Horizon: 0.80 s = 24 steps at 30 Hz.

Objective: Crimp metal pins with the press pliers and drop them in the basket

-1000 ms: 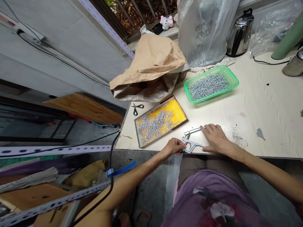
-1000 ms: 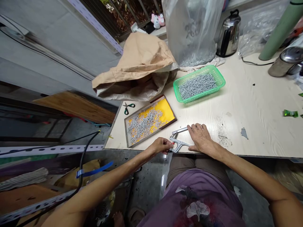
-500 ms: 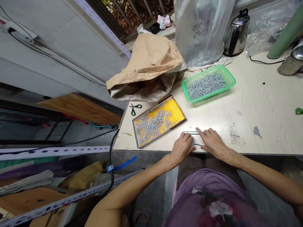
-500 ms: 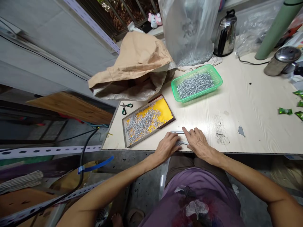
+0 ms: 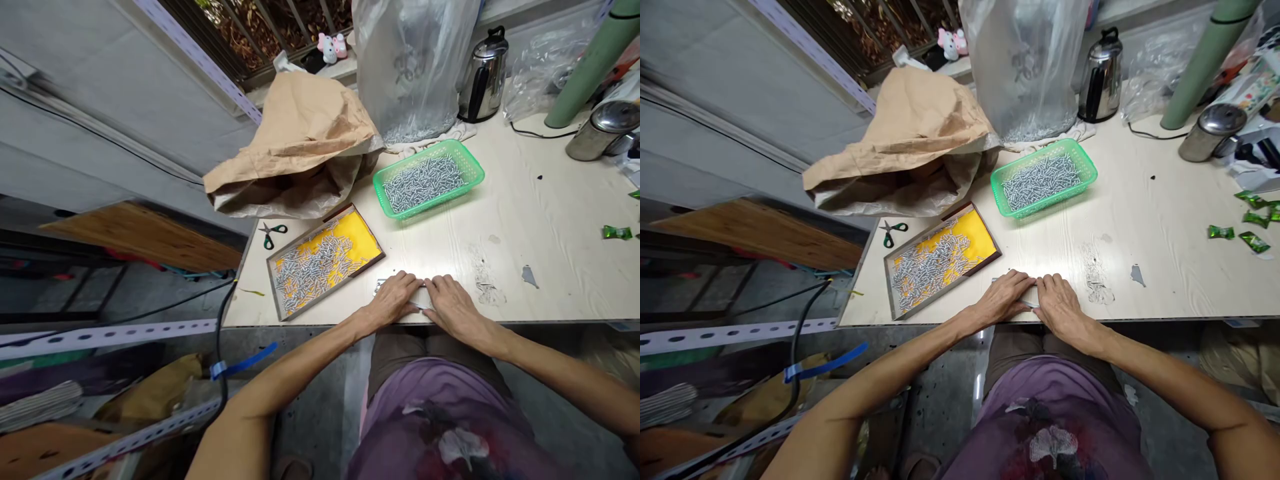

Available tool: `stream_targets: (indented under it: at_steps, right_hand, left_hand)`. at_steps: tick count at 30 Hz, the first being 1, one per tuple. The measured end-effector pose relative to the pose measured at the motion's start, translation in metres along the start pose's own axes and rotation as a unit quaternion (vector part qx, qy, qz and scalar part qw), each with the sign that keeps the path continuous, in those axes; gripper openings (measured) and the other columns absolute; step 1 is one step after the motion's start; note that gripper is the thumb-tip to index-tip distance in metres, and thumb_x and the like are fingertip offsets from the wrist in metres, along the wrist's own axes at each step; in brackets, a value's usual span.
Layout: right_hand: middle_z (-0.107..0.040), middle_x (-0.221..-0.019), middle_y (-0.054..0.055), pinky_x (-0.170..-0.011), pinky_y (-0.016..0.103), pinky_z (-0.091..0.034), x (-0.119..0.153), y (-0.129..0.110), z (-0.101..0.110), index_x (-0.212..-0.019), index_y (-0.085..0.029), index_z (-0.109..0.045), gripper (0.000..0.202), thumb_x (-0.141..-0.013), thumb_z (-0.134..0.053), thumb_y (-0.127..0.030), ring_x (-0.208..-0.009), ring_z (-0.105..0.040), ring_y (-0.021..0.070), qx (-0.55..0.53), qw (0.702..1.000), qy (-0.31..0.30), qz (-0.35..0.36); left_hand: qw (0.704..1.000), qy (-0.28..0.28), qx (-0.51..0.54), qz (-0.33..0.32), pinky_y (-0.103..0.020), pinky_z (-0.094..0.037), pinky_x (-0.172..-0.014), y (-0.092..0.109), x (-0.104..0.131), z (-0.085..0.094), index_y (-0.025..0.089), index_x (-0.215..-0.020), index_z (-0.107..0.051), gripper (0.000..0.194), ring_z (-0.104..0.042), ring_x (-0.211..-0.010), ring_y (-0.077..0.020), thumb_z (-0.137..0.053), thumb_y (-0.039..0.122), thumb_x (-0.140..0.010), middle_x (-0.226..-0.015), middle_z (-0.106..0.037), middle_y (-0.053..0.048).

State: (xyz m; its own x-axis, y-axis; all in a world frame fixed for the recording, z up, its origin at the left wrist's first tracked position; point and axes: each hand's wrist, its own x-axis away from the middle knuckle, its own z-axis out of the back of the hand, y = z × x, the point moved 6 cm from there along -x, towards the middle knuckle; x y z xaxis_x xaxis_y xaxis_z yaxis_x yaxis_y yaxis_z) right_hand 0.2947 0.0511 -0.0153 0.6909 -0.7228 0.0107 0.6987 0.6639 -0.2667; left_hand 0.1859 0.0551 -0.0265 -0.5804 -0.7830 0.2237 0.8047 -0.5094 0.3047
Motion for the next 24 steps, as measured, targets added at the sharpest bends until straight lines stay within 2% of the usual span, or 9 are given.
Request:
stream_targets:
  at_steps: [4,7,9,12,13,15,17,20,24]
  right_hand:
    - [-0.058,-0.088,0.012,-0.072,0.036,-0.037,-0.005,-0.003,-0.005,-0.1,-0.011,-0.059,0.015,-0.088,-0.05,-0.015,-0.084,-0.049,0.0257,0.016,1.0,-0.002,0.016]
    - [-0.058,-0.081,0.009,-0.071,0.034,-0.035,-0.011,-0.002,-0.013,-0.088,-0.015,-0.061,0.02,-0.09,-0.042,-0.008,-0.08,-0.049,0.0227,-0.003,0.999,-0.006,0.037]
    - [-0.057,-0.079,0.007,-0.07,0.033,-0.035,-0.013,0.0,-0.015,-0.084,-0.016,-0.061,0.022,-0.091,-0.041,-0.009,-0.078,-0.049,0.0213,-0.016,0.999,-0.001,0.045]
    - [-0.059,-0.086,0.009,-0.071,0.032,-0.036,-0.012,0.008,-0.009,-0.094,-0.015,-0.061,0.012,-0.091,-0.05,-0.017,-0.081,-0.05,0.0218,-0.025,0.999,0.017,0.04]
    - [-0.06,-0.091,0.01,-0.072,0.033,-0.037,-0.011,0.011,-0.005,-0.102,-0.014,-0.06,0.017,-0.089,-0.055,-0.023,-0.085,-0.05,0.023,-0.028,0.999,0.023,0.038]
    - [-0.06,-0.102,0.013,-0.076,0.035,-0.039,-0.009,0.018,0.001,-0.117,-0.013,-0.055,0.042,-0.084,-0.063,-0.038,-0.092,-0.05,0.0261,-0.035,0.998,0.027,0.043]
    - [-0.06,-0.107,0.013,-0.079,0.038,-0.039,-0.011,0.025,0.004,-0.121,-0.014,-0.053,0.048,-0.084,-0.062,-0.044,-0.096,-0.05,0.0275,-0.036,0.998,0.02,0.048]
    - [-0.063,-0.102,0.012,-0.08,0.037,-0.038,-0.02,0.031,0.002,-0.112,-0.016,-0.059,0.029,-0.09,-0.055,-0.033,-0.096,-0.05,0.0265,-0.017,0.999,0.009,0.032]
    - [-0.064,-0.09,0.01,-0.075,0.034,-0.034,-0.043,0.037,0.0,-0.091,-0.016,-0.065,0.012,-0.089,-0.054,-0.018,-0.09,-0.051,0.024,0.009,1.0,-0.005,0.016]
  left_hand:
    - [0.999,0.003,-0.003,0.038,-0.031,-0.046,-0.074,-0.005,-0.003,-0.002,0.017,-0.105,-0.061,0.031,-0.053,-0.094,-0.0228,-0.058,0.043,-0.087,-0.095,-0.06,-0.008]
    - [0.998,0.005,-0.017,0.06,-0.028,-0.045,-0.068,-0.009,-0.005,-0.004,0.016,-0.087,-0.064,0.028,-0.054,-0.09,-0.0216,-0.052,0.042,-0.091,-0.082,-0.06,-0.007]
    - [0.998,0.015,-0.019,0.066,-0.027,-0.046,-0.066,-0.01,-0.005,-0.006,0.017,-0.083,-0.064,0.03,-0.056,-0.088,-0.0211,-0.05,0.042,-0.092,-0.08,-0.061,-0.007]
    - [0.996,0.065,-0.006,0.055,-0.031,-0.051,-0.073,-0.01,0.001,-0.009,0.017,-0.098,-0.064,0.029,-0.058,-0.093,-0.0215,-0.051,0.042,-0.091,-0.092,-0.065,-0.008]
    - [0.995,0.092,-0.001,0.046,-0.034,-0.052,-0.08,-0.009,0.006,-0.01,0.017,-0.107,-0.062,0.031,-0.058,-0.1,-0.0226,-0.053,0.042,-0.09,-0.103,-0.065,-0.01]
    - [0.988,0.153,0.008,0.028,-0.041,-0.05,-0.094,-0.003,0.017,-0.013,0.016,-0.12,-0.055,0.037,-0.053,-0.118,-0.0258,-0.054,0.038,-0.09,-0.124,-0.059,-0.015]
    - [0.98,0.199,0.017,0.016,-0.045,-0.045,-0.102,0.006,0.028,-0.02,0.014,-0.126,-0.05,0.038,-0.043,-0.131,-0.0276,-0.052,0.032,-0.092,-0.135,-0.052,-0.018]
    - [0.975,0.22,0.036,0.005,-0.046,-0.042,-0.106,0.022,0.037,-0.034,0.015,-0.132,-0.046,0.04,-0.034,-0.139,-0.0268,-0.048,0.028,-0.094,-0.139,-0.048,-0.018]
    - [0.973,0.224,0.062,0.005,-0.05,-0.039,-0.109,0.035,0.037,-0.047,0.017,-0.128,-0.052,0.035,-0.039,-0.136,-0.0254,-0.047,0.029,-0.095,-0.135,-0.054,-0.015]
